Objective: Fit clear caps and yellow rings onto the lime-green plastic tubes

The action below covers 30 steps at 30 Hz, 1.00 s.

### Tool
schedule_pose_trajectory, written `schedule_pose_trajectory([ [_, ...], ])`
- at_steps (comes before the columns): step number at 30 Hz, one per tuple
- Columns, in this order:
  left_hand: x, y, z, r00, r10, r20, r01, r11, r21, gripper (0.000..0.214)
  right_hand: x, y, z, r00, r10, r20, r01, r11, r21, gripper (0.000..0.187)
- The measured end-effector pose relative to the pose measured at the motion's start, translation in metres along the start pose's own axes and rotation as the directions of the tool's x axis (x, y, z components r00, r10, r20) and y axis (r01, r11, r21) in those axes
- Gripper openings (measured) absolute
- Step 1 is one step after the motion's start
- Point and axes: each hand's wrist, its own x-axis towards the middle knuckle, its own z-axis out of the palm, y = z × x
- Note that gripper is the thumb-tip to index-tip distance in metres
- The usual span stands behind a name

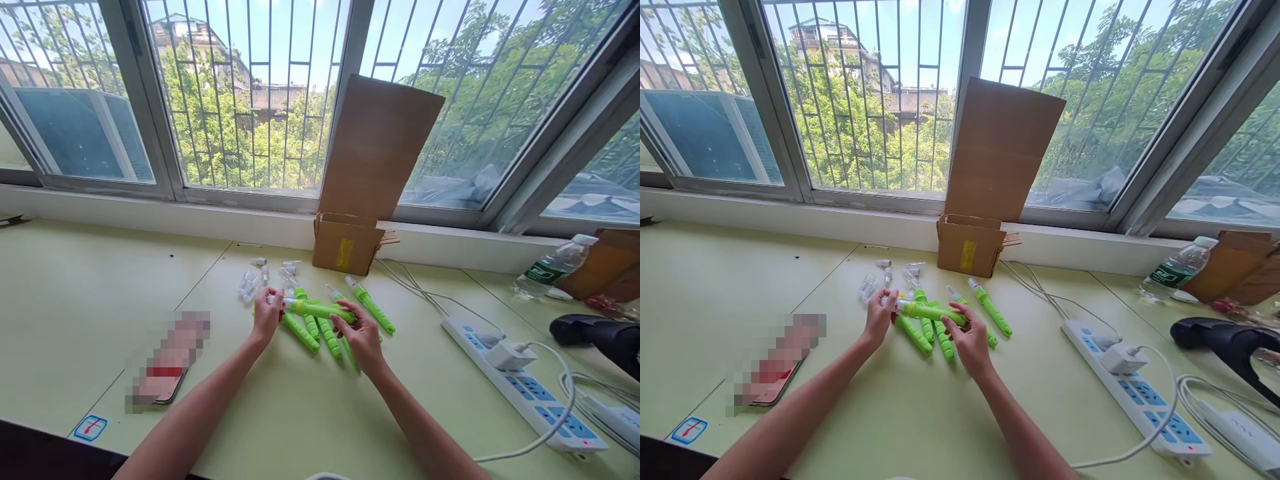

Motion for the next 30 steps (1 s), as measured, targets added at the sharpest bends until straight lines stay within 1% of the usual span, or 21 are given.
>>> schedule_pose_trajectory([
  [6,-0.002,0.003,0.0,1.0,0.011,0.007,-0.011,1.0,0.017,0.034,0.0,-0.003,-0.001,1.0,0.02,-0.007,-0.02,0.995,-0.098,0.048],
  [12,-0.004,0.004,0.001,0.999,0.017,0.03,-0.018,0.999,0.039,0.034,-0.001,-0.007,-0.001,0.993,0.12,-0.02,-0.121,0.99,-0.067,0.051],
  [14,-0.004,0.005,0.001,0.999,0.023,0.03,-0.024,0.998,0.05,0.034,-0.001,-0.008,0.0,0.992,0.124,-0.035,-0.126,0.989,-0.075,0.05],
  [16,-0.005,0.005,0.001,0.999,0.03,0.034,-0.032,0.998,0.055,0.033,-0.002,-0.009,0.0,0.994,0.098,-0.042,-0.101,0.991,-0.086,0.048],
  [19,-0.005,0.007,0.002,0.999,0.026,0.041,-0.027,0.999,0.038,0.034,-0.004,-0.01,0.0,0.999,0.035,-0.009,-0.036,0.993,-0.108,0.044],
  [23,-0.007,0.008,0.003,0.999,0.011,0.035,-0.011,1.0,0.006,0.037,-0.006,-0.008,0.0,0.996,-0.092,0.016,0.093,0.981,-0.173,0.043],
  [26,-0.007,0.007,0.003,0.999,0.011,0.032,-0.011,1.0,-0.004,0.035,-0.006,-0.006,0.0,0.984,-0.175,0.019,0.175,0.959,-0.223,0.037],
  [28,-0.007,0.006,0.003,1.0,0.007,0.024,-0.007,1.0,-0.006,0.032,-0.005,-0.005,-0.001,0.982,-0.187,0.03,0.189,0.953,-0.237,0.035],
  [30,-0.006,0.006,0.002,1.0,-0.002,0.01,0.002,1.0,-0.003,0.031,-0.005,-0.005,-0.002,0.986,-0.16,0.042,0.165,0.957,-0.238,0.035],
])
